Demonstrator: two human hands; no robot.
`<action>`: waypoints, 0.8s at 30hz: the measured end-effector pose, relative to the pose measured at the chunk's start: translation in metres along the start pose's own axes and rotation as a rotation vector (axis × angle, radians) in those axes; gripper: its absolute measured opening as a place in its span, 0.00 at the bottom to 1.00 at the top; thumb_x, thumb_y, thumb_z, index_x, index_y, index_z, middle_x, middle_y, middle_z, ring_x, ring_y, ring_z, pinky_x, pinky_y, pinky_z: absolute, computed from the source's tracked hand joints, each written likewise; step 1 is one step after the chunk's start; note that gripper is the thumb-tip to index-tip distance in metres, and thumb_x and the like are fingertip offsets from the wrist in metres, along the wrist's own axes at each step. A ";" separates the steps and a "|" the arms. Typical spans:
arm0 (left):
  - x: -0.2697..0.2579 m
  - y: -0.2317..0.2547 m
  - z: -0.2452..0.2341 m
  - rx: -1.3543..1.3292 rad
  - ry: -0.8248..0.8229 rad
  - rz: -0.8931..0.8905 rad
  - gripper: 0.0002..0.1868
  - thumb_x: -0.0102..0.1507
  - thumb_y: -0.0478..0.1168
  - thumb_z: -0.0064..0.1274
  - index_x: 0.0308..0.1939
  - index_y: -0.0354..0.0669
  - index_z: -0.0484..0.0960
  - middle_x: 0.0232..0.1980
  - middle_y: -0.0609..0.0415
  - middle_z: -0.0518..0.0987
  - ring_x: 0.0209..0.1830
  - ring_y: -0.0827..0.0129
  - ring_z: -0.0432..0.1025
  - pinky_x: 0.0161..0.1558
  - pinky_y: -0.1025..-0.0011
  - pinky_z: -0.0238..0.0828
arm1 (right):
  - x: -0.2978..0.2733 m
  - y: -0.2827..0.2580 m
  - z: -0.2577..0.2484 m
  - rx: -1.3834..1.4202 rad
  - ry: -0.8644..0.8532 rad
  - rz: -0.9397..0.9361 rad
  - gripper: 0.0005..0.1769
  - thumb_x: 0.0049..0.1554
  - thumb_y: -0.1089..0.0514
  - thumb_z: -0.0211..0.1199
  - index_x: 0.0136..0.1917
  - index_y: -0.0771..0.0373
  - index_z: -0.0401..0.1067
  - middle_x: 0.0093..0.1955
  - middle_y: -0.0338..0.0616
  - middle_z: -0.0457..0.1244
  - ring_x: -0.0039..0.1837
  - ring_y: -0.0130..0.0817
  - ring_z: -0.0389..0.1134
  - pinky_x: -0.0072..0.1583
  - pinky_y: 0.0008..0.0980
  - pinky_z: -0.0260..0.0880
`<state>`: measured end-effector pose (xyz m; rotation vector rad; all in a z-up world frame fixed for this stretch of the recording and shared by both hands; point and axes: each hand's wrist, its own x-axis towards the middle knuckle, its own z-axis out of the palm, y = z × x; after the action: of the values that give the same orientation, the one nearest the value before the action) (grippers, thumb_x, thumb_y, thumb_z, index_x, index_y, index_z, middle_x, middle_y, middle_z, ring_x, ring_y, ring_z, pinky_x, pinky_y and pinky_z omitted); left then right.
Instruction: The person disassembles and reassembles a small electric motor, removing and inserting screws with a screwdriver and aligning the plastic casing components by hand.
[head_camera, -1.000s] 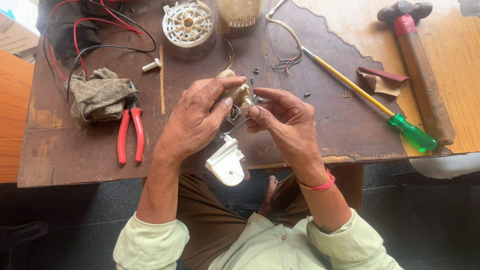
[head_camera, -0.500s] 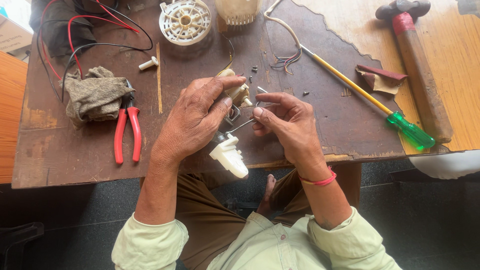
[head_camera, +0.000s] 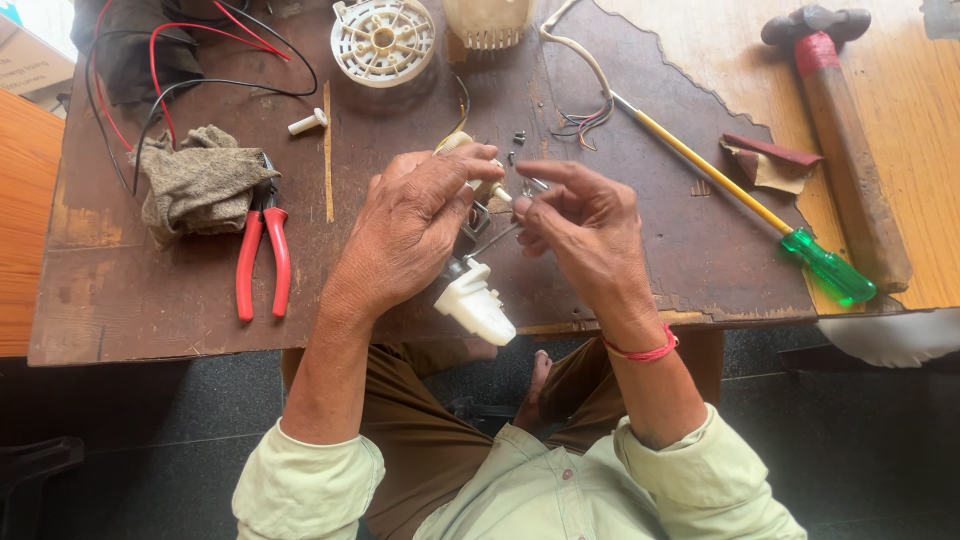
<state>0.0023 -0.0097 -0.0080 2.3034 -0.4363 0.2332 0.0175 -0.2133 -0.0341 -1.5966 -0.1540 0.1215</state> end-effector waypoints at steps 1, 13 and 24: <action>-0.001 -0.001 -0.001 0.002 0.001 0.012 0.13 0.69 0.38 0.50 0.57 0.54 0.82 0.67 0.61 0.79 0.66 0.59 0.69 0.67 0.58 0.61 | 0.001 0.003 0.001 0.005 0.003 0.037 0.17 0.58 0.64 0.68 0.61 0.66 0.77 0.37 0.42 0.70 0.38 0.23 0.72 0.39 0.23 0.77; 0.000 0.002 -0.042 -0.113 -0.399 0.209 0.45 0.51 0.54 0.71 0.69 0.48 0.74 0.79 0.47 0.61 0.80 0.46 0.47 0.73 0.52 0.47 | 0.014 0.009 -0.001 0.006 -0.040 0.103 0.18 0.57 0.62 0.67 0.59 0.69 0.73 0.37 0.43 0.70 0.37 0.23 0.72 0.38 0.23 0.76; 0.002 0.016 -0.014 0.035 -0.208 0.110 0.47 0.47 0.58 0.73 0.68 0.53 0.73 0.69 0.47 0.71 0.72 0.51 0.62 0.70 0.55 0.57 | -0.007 -0.012 0.001 -0.098 -0.067 -0.148 0.21 0.55 0.65 0.70 0.61 0.65 0.71 0.42 0.42 0.73 0.45 0.22 0.75 0.47 0.22 0.77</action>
<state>-0.0024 -0.0110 0.0129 2.3506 -0.6700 0.0549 0.0100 -0.2129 -0.0223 -1.6735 -0.3343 0.0530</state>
